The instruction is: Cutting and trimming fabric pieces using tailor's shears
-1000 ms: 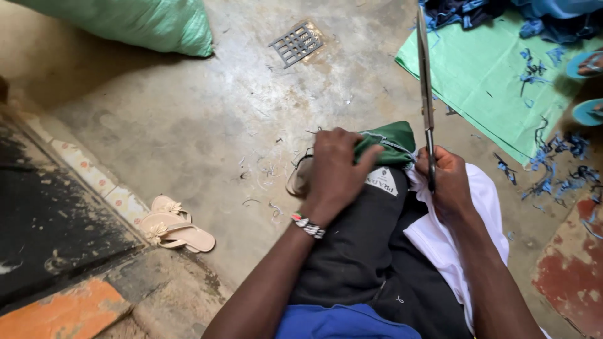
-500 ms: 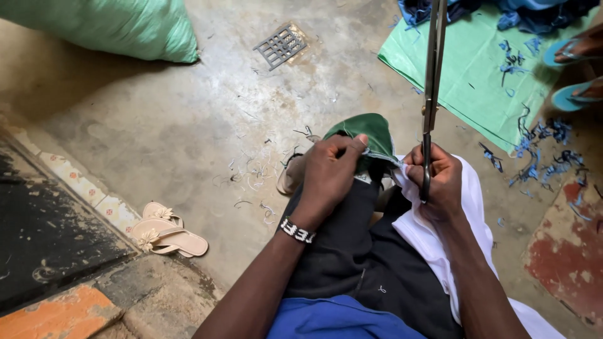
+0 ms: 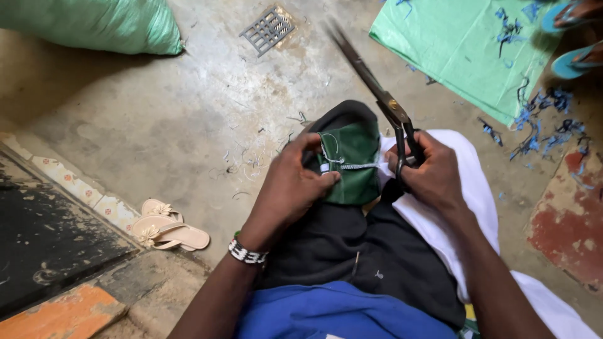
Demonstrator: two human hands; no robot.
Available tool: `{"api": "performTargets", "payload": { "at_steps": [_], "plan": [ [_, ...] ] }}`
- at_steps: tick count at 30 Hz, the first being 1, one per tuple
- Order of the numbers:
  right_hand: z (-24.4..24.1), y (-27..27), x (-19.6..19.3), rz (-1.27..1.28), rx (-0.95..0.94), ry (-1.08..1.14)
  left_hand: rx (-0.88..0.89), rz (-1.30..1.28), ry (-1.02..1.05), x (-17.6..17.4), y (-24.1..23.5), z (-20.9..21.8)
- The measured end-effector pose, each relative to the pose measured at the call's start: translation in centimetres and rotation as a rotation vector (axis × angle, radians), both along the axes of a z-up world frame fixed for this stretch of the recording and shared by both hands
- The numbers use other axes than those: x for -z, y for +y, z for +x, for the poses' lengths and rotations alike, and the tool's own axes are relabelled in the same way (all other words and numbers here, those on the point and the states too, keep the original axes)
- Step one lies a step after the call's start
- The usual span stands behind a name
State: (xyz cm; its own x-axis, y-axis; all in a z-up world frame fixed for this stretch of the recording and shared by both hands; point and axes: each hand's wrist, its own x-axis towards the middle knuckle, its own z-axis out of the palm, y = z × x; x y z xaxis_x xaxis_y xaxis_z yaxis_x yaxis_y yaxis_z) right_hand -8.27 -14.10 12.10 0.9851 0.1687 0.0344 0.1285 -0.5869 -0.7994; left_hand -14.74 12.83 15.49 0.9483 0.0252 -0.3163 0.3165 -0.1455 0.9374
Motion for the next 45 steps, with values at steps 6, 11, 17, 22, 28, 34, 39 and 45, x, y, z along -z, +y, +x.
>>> {"api": "performTargets", "payload": {
  "at_steps": [6,11,17,22,28,34,39,45],
  "plan": [
    [-1.5,-1.9,-2.9,-0.728,-0.128,-0.221,0.101,0.414,-0.611,-0.8,-1.7,-1.5],
    [-2.9,-5.1,-6.1,-0.909,-0.182,-0.309,0.108,0.419,-0.626,2.1,-2.1,0.0],
    [-6.3,-9.7,-7.8,-1.098,-0.115,-0.125,0.027,0.292,-0.559,3.0,-1.3,0.9],
    [-8.3,-10.9,-9.6,-0.854,-0.137,-0.065,-0.012,0.149,-0.330,3.1,-1.2,0.7],
    [-9.2,-10.6,-10.2,-1.116,-0.083,-0.027,-0.018,0.260,-0.652,2.4,-2.1,-0.1],
    [-9.3,-8.8,-8.5,-1.312,-0.141,-0.353,-0.011,0.425,-0.824,2.5,-2.8,-0.9],
    [-8.5,-7.2,-7.4,-1.273,-0.195,-0.450,-0.046,0.518,-0.862,2.9,-3.0,-0.9],
    [-8.5,-8.3,-5.7,-1.337,-0.222,-0.321,-0.066,0.409,-0.857,2.8,-2.9,-1.2]
  ]
}}
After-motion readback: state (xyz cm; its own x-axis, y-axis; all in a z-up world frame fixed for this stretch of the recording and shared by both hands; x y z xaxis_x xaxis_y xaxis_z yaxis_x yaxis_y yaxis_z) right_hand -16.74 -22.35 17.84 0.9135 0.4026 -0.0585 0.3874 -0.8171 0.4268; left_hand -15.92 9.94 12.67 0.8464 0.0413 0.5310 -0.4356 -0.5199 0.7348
